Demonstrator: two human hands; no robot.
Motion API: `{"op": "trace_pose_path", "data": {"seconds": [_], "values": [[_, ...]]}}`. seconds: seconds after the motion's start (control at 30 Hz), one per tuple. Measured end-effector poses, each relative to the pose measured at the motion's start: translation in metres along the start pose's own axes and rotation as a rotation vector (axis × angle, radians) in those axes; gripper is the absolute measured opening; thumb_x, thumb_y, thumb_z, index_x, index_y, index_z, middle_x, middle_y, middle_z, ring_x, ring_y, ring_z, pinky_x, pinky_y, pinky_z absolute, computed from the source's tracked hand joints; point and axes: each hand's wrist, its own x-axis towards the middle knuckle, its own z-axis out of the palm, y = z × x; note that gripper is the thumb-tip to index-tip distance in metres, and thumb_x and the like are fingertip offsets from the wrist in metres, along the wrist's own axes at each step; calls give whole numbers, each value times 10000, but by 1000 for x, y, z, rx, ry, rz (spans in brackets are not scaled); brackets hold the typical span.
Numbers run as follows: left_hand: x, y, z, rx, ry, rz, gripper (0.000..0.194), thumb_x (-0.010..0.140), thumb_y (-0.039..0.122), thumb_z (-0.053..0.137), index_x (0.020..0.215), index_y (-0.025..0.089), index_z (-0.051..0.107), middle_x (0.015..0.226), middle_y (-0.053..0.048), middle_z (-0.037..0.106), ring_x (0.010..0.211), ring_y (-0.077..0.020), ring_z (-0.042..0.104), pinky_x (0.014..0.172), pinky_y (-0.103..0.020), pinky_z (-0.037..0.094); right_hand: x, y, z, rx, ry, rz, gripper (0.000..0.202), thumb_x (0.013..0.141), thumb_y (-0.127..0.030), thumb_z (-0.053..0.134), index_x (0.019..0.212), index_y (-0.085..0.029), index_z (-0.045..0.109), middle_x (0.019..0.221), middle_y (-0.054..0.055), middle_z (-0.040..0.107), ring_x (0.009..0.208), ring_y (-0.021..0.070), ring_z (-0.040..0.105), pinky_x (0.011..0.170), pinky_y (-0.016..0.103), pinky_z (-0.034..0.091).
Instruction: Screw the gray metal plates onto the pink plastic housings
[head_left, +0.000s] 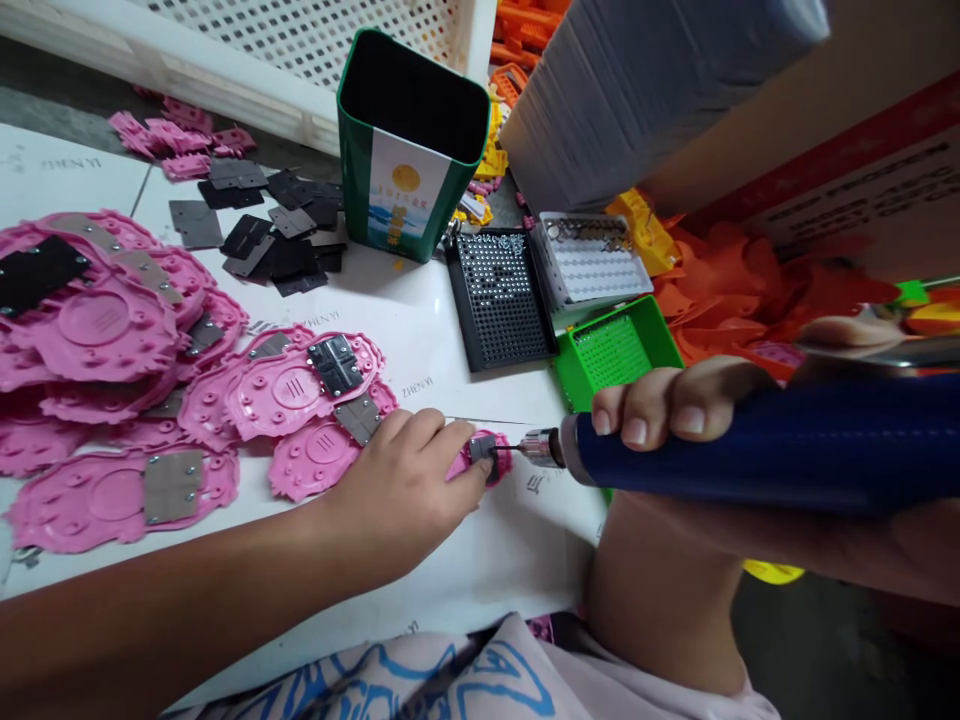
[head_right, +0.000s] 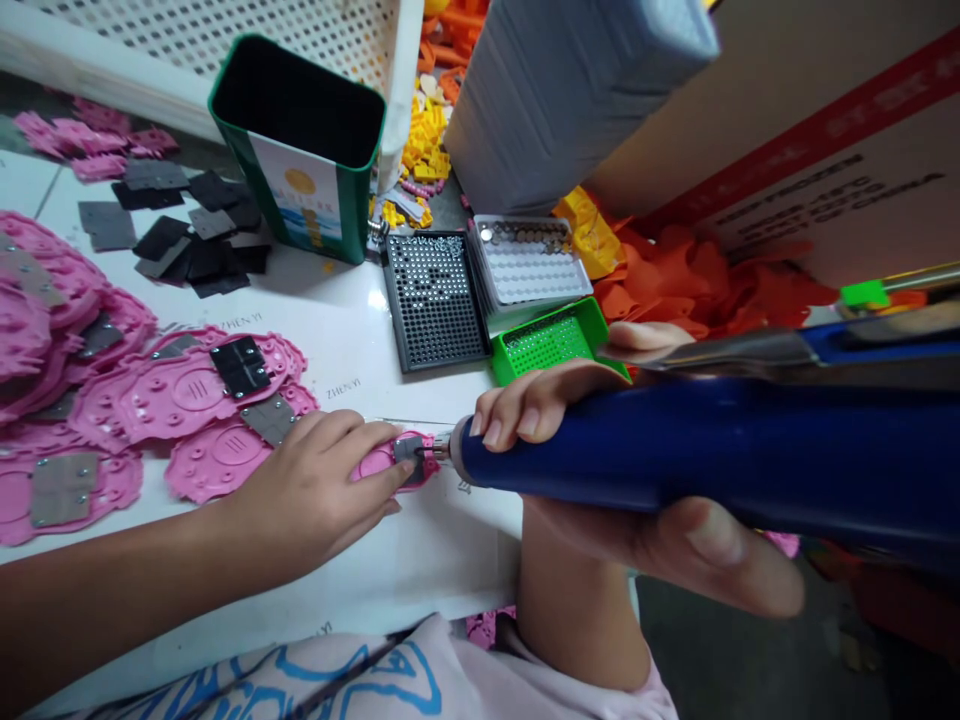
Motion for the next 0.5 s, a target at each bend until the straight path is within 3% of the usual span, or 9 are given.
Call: {"op": "trace_pose_path", "data": {"seconds": [0.13,0.3,0.5], "values": [[0,1,2,-7,11,-2,172,883,214,591,1039,178,652,1073,-108,655,863,-265,521,695,-392,401,-3,-1,-1,30,-16,34,419,763,-485,700,1126,-279,656,754,23,667,651,211,600,653,452,521],[2,1,0,-7,32,-17,168,922,208,530,1015,166,664,1041,-110,670,850,-268,532,695,-399,422,-1,-1,-4,79,-80,-4,444,763,-499,704,1145,-275,663,771,19,673,659,210,607,635,439,531],[3,2,-4,-15,21,-14,163,922,213,545,1003,159,676,1043,-119,679,843,-270,545,704,-411,450,0,-2,-5,37,-47,22,421,743,-486,727,1114,-293,678,742,13,666,634,207,598,621,439,525]]}}
